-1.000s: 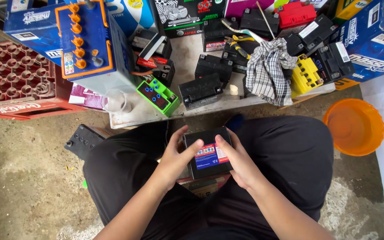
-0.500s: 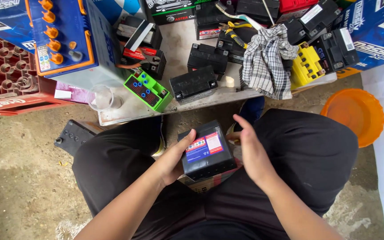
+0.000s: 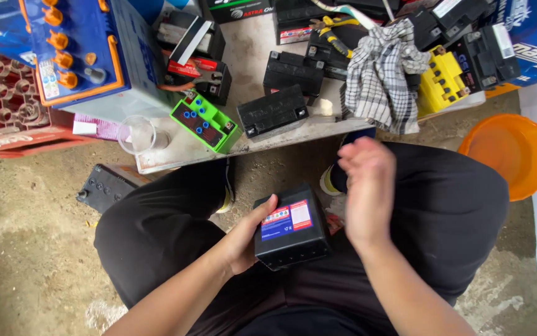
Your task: Cleaning a battery casing and refilling the cells with liquid using a syringe.
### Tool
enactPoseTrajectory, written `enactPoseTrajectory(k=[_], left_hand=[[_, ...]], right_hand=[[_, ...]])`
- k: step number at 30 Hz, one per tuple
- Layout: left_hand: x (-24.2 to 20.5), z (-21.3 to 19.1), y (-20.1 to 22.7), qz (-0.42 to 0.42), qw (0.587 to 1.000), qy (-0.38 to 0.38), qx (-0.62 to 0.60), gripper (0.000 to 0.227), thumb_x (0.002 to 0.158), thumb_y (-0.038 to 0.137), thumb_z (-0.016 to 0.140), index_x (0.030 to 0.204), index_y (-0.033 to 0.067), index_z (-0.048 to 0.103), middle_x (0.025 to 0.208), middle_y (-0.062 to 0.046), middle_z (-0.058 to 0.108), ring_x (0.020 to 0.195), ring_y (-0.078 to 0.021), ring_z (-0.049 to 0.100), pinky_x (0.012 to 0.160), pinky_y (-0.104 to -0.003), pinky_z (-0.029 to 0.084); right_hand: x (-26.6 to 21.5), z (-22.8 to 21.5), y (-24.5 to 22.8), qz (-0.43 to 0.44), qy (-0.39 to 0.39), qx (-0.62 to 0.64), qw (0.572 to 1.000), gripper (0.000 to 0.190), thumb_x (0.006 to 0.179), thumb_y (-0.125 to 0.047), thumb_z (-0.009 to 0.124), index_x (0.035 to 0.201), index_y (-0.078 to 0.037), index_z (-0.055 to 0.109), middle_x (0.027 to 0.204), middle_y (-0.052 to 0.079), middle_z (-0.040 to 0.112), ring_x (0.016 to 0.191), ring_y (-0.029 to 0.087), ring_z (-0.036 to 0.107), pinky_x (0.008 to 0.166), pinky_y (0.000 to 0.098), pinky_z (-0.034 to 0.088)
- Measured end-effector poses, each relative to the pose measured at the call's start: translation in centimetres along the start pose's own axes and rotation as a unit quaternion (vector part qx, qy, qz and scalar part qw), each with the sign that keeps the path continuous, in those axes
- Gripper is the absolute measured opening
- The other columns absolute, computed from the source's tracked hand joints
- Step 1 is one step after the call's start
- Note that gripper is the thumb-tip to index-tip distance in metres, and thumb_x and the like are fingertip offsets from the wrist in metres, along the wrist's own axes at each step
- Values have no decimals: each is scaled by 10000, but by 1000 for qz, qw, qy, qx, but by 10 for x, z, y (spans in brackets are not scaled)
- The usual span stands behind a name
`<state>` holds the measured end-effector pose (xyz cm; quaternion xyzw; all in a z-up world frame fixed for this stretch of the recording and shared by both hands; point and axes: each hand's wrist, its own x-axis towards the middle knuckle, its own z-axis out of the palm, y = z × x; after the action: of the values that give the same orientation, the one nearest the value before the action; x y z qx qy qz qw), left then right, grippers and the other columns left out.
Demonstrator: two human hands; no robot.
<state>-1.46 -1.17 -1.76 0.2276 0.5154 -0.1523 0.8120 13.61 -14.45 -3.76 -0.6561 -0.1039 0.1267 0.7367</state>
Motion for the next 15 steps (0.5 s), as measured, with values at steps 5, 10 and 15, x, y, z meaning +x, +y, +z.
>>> enactPoseTrajectory(k=[5,10,15], left_hand=[[-3,5,1,-31,999,-12,15,807,763,598,797,1198,-71,676,1024,-235,735,952,-327,735,833,-495,598],[1,-2,8,-108,993,-56,7,644,813,602,633,1179,78,706,1090,-143,767,913,-236,728,837,-350,589],[8,0,5,-132,989,-57,-15,601,817,594,678,1094,62,714,992,-133,768,838,-234,729,772,-351,596]], right_hand=[[-11,16,6,-34,21,-28,999,450,1124,-433,274,1318,-72,459,1179,134,599,1114,223,608,1010,340,480],[-8,10,-4,-51,-44,-67,995,277,1123,-280,375,1186,-38,492,1251,159,559,1124,235,625,1021,367,544],[-13,24,-4,41,-99,-131,986,527,1081,-430,324,1339,-13,517,1356,146,575,1244,225,599,1077,359,514]])
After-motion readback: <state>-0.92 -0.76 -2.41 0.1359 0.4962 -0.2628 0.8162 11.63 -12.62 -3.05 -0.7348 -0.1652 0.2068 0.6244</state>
